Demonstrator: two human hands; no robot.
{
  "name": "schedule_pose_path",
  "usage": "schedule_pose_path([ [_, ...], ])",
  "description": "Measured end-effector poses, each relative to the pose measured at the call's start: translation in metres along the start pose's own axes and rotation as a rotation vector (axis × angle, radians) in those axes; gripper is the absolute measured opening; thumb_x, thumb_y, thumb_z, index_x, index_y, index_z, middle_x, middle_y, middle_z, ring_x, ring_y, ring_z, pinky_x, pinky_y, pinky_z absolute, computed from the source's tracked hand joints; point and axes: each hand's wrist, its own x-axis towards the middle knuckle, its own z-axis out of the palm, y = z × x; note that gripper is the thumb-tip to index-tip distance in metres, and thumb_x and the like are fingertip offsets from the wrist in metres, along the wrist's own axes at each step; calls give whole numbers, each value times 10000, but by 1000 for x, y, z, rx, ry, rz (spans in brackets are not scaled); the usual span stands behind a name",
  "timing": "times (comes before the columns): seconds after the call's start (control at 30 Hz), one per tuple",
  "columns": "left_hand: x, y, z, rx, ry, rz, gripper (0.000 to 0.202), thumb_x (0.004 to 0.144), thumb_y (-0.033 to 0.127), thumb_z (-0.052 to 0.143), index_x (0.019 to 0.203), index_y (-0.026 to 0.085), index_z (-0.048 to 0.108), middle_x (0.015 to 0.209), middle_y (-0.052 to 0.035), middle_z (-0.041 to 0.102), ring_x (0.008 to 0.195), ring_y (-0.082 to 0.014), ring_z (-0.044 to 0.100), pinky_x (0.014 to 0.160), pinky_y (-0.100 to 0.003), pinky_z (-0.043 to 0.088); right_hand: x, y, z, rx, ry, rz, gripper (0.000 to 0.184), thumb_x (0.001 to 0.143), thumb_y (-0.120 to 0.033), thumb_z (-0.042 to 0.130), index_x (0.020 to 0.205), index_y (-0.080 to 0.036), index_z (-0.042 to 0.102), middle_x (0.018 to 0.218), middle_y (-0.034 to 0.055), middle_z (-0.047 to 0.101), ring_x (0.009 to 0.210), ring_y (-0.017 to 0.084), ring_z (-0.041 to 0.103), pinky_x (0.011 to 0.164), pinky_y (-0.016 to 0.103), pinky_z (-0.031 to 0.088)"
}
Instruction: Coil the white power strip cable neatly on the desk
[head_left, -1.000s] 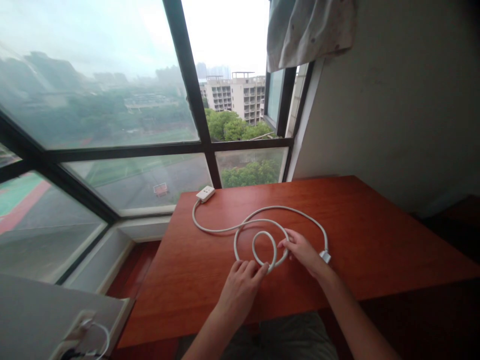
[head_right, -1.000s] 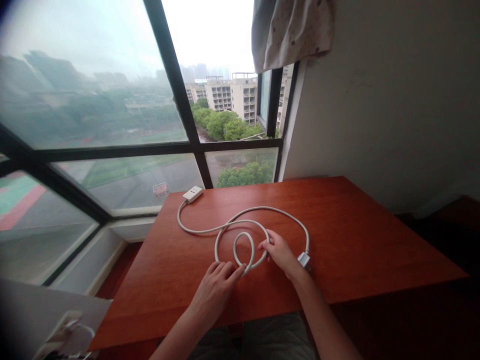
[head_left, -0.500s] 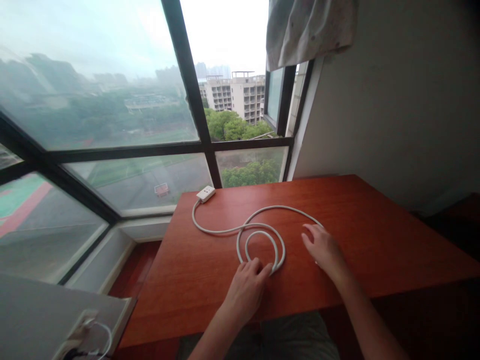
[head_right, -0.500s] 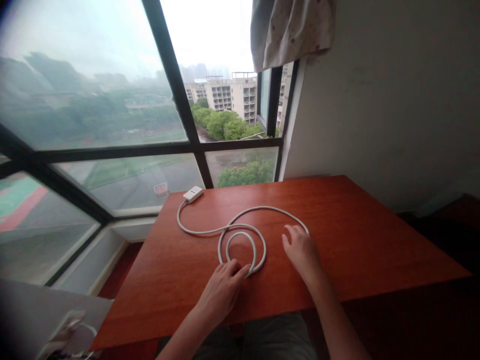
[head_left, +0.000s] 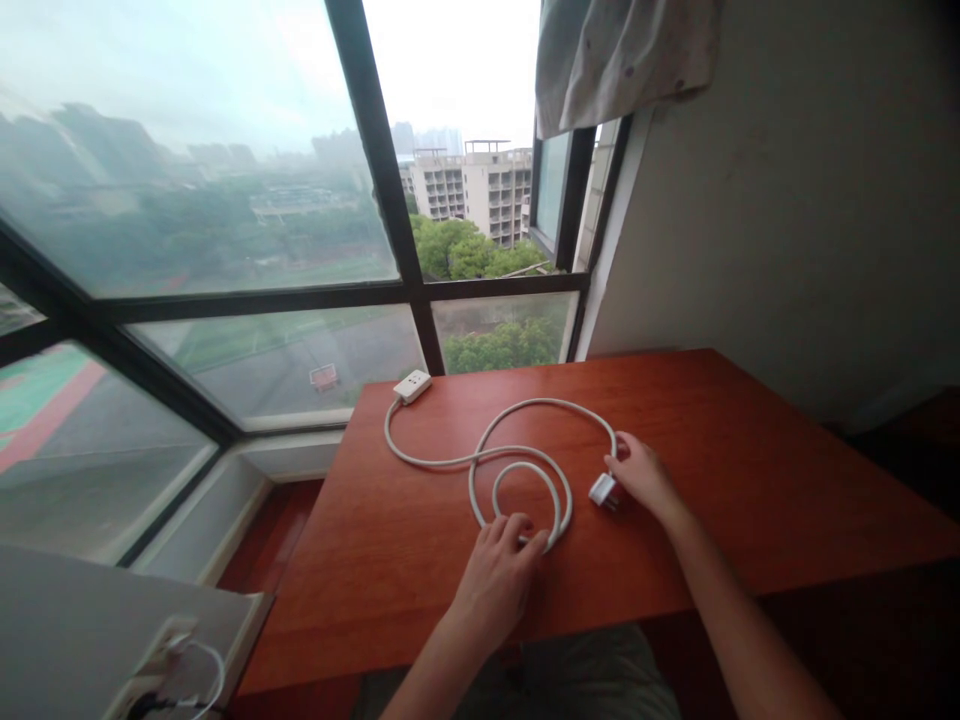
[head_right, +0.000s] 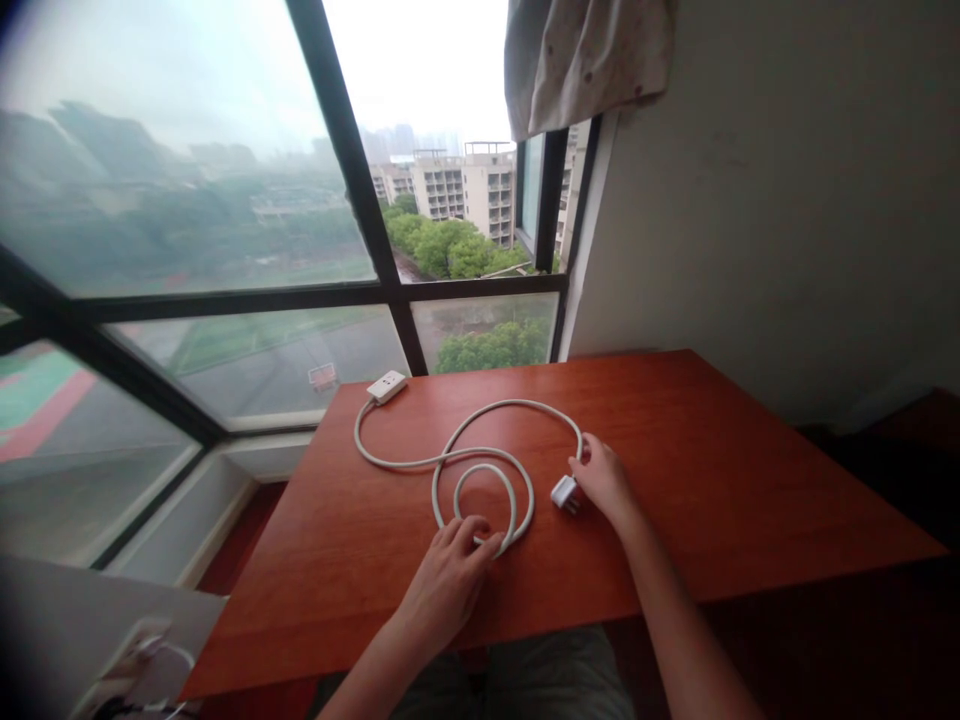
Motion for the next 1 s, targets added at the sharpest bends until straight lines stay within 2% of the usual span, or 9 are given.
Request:
schedule_pose_path([
  [0.23, 15, -1, -3, 51, -12, 7, 147, 885, 278, 515, 1013, 233, 571, 997, -57, 575, 985, -231, 478, 909, -420, 361, 27, -33, 29, 248, 50, -25, 286, 722, -303, 572, 980, -182, 597, 788, 39, 667, 635, 166, 592, 596, 277, 463],
  [0.33, 20, -7, -3, -9, -10, 18, 109, 901, 265, 482, 898, 204, 571, 927, -53, 560, 886, -202, 504, 816, -348, 397, 26, -32, 27, 280, 47, -33, 275, 715, -313, 579, 959, -187, 598, 781, 34, 666, 658, 169, 599, 617, 282, 471],
  [0.53, 24, -12, -10, -581, 312, -84, 265, 946, 272, 381, 742, 172, 516, 780, -21, 519, 722, -129, 494, 658, -235, 384, 12, -34, 31, 268, 3, -7, 191, 737, -321, 566, 870, -186, 588, 761, 36, 657, 662, 163, 602, 624, 273, 467],
  [0.6, 30, -10, -13, -684, 400, -120, 276, 936, 293, 411, 714, 169, 516, 722, -10, 507, 694, -128, 484, 641, -231, 380, -1, -47, 41, 293, -42, -13, 191, 735, -321, 574, 868, -184, 577, 776, 37, 657, 638, 153, 601, 599, 259, 464],
  [0.7, 44, -6, -16, -702, 424, -107, 228, 922, 283, 444, 779, 169, 581, 774, -23, 565, 748, -142, 517, 683, -242, 394, -27, -73, 57, 412, -157, 22, 261, 712, -297, 593, 946, -184, 560, 775, 16, 650, 567, 125, 589, 542, 229, 451],
  [0.8, 56, -6, -15, -586, 392, -96, 192, 911, 242, 447, 840, 175, 613, 857, -43, 601, 809, -158, 537, 720, -261, 397, -48, -89, 59, 612, -440, 13, 240, 711, -307, 595, 912, -177, 576, 685, -13, 628, 547, 119, 583, 524, 220, 451],
  [0.9, 61, -7, -12, -411, 328, -106, 207, 904, 228, 445, 778, 173, 600, 810, -40, 589, 754, -155, 526, 672, -262, 375, -52, -83, 47, 731, -743, -16, 200, 731, -344, 583, 801, -158, 599, 634, -3, 622, 567, 127, 594, 531, 226, 462],
  [0.93, 62, -7, -10, -357, 307, -102, 221, 908, 232, 439, 764, 174, 596, 797, -39, 585, 740, -153, 522, 661, -263, 367, -49, -76, 41, 725, -755, 3, 202, 735, -352, 574, 771, -154, 597, 633, 4, 625, 556, 124, 590, 516, 224, 458],
  [1.0, 61, -8, -7, -262, 265, -90, 241, 920, 247, 420, 775, 179, 600, 797, -40, 586, 729, -153, 521, 655, -267, 359, -40, -60, 30, 672, -600, 94, 217, 751, -366, 539, 761, -156, 592, 636, 12, 627, 506, 113, 564, 463, 215, 432],
])
